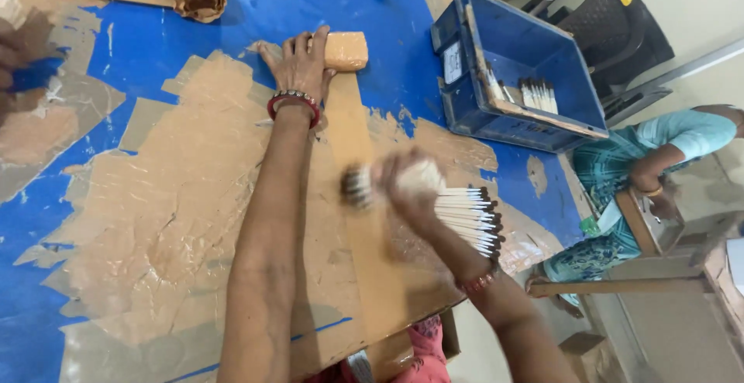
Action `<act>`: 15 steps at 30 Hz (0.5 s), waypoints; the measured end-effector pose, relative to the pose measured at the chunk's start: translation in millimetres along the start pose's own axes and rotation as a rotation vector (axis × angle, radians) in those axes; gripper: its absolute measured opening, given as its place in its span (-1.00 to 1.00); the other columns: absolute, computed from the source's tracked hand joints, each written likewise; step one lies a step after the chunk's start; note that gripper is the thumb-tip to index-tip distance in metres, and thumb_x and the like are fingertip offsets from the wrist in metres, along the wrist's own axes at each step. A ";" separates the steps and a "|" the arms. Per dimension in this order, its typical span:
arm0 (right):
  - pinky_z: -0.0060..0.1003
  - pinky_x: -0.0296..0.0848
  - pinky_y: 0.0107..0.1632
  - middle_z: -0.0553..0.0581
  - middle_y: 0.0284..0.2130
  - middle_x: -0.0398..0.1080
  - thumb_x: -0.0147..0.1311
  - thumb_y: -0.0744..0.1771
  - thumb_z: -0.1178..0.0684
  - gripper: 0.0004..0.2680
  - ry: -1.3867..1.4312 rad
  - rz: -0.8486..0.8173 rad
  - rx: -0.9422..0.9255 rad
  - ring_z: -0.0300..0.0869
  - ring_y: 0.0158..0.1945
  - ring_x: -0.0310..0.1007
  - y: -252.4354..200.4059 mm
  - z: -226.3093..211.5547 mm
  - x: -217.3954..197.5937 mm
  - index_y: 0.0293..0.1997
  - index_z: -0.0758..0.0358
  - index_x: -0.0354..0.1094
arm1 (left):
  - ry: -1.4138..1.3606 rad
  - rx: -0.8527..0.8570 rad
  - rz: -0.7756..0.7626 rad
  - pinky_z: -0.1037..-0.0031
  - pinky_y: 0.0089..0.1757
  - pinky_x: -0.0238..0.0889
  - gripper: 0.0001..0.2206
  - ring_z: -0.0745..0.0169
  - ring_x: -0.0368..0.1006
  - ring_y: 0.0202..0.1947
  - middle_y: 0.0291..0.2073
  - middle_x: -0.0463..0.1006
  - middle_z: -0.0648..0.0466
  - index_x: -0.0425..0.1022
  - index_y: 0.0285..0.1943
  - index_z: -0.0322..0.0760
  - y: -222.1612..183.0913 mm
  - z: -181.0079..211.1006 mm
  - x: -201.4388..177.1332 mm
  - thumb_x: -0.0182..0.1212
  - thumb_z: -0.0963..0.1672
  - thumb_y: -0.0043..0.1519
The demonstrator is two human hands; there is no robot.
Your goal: Wrapping small bundles of paintbrushes in brown paper and securing them with adhesive tape.
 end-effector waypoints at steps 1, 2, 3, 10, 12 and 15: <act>-0.28 0.48 -0.36 0.08 -0.37 0.42 0.10 0.44 -0.02 -0.85 0.088 0.134 0.041 -0.28 -0.36 0.44 22.0 11.6 -1.4 -0.06 0.16 0.21 | 0.005 -0.005 -0.023 -0.55 0.22 -0.39 -0.31 -0.09 0.16 0.34 0.34 0.30 0.04 0.08 0.50 0.10 -0.6 -0.6 3.3 0.36 -0.02 0.20; -0.26 0.49 -0.35 0.07 -0.33 0.40 0.10 0.43 -0.01 -0.83 0.174 0.256 0.077 -0.28 -0.35 0.43 45.5 22.7 -0.8 -0.01 0.19 0.20 | 0.010 -0.020 -0.038 -0.55 0.22 -0.38 -0.31 -0.08 0.16 0.35 0.34 0.30 0.04 0.07 0.51 0.11 -0.7 -4.0 3.7 0.36 -0.01 0.20; -0.26 0.49 -0.35 0.07 -0.33 0.40 0.10 0.43 -0.01 -0.83 0.176 0.239 0.077 -0.28 -0.35 0.43 60.2 3.1 8.1 -0.01 0.19 0.20 | 0.011 -0.037 -0.035 -0.55 0.22 -0.38 -0.31 -0.08 0.16 0.35 0.34 0.30 0.04 0.07 0.51 0.11 -4.6 -5.8 5.2 0.36 -0.01 0.20; -0.22 0.39 -0.20 0.06 -0.46 0.46 0.38 0.30 0.19 -0.78 -0.021 0.353 -0.386 -0.25 -0.40 0.45 166.2 -66.4 12.1 -0.19 0.30 0.30 | 0.013 -0.012 -0.020 -0.56 0.21 -0.38 -0.28 -0.07 0.17 0.33 0.33 0.30 0.06 0.08 0.49 0.13 4.3 -4.1 8.8 0.39 0.01 0.16; -0.33 0.43 -0.37 0.07 -0.46 0.46 0.38 0.32 0.15 -0.80 0.346 0.446 -0.242 -0.27 -0.43 0.44 186.6 -35.1 11.7 -0.25 0.32 0.33 | 0.020 -0.016 -0.004 -0.56 0.21 -0.37 -0.28 -0.07 0.17 0.34 0.34 0.31 0.06 0.09 0.49 0.13 5.6 -9.0 7.4 0.40 0.00 0.16; -0.31 0.44 -0.37 0.09 -0.42 0.46 0.42 0.26 0.09 -0.79 0.283 0.691 -0.034 -0.27 -0.42 0.42 185.1 13.3 -1.7 -0.30 0.32 0.37 | 0.045 0.013 0.001 -0.56 0.20 -0.37 -0.28 -0.08 0.18 0.33 0.34 0.31 0.06 0.09 0.49 0.13 2.1 -5.3 5.0 0.41 -0.02 0.15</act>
Point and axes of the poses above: each hand's wrist, its own y-axis towards the middle knuckle, its own x-axis out of the palm, z = x × y, the point moved 9 cm from there along y, towards the middle knuckle
